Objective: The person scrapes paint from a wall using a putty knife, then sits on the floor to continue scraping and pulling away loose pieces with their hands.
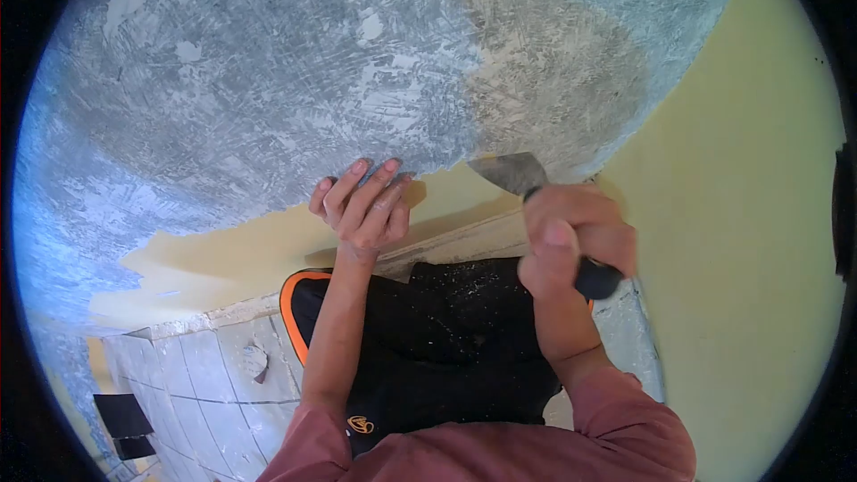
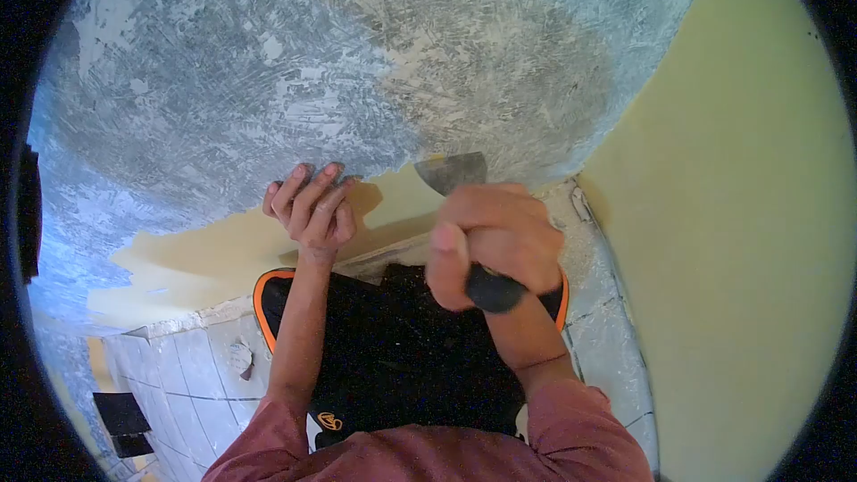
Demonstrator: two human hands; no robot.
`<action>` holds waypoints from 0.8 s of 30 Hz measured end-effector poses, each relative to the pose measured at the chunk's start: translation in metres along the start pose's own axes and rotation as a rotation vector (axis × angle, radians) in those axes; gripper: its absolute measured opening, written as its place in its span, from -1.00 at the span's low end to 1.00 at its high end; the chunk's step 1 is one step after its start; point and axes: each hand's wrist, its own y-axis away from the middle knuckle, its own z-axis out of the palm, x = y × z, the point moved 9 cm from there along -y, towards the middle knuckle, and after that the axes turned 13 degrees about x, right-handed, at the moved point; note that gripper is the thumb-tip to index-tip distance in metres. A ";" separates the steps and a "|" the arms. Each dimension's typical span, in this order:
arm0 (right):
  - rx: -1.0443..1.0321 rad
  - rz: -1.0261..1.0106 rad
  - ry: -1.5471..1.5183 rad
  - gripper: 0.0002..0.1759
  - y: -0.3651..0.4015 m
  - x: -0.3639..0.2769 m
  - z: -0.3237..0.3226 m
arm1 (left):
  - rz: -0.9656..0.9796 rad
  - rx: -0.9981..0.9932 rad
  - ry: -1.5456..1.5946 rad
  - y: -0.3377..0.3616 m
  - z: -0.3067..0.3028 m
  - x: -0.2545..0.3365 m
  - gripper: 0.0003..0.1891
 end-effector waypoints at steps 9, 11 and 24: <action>-0.021 0.023 -0.043 -0.72 0.001 -0.014 0.010 | -0.022 0.013 -0.005 -0.003 -0.001 -0.001 -0.78; 0.179 0.065 -0.216 -0.72 0.005 -0.024 -0.016 | -0.007 0.027 -0.001 -0.002 -0.001 -0.002 -0.78; -0.120 0.069 0.369 -0.84 0.002 -0.001 0.005 | -0.039 0.023 -0.003 -0.002 -0.002 -0.002 -0.78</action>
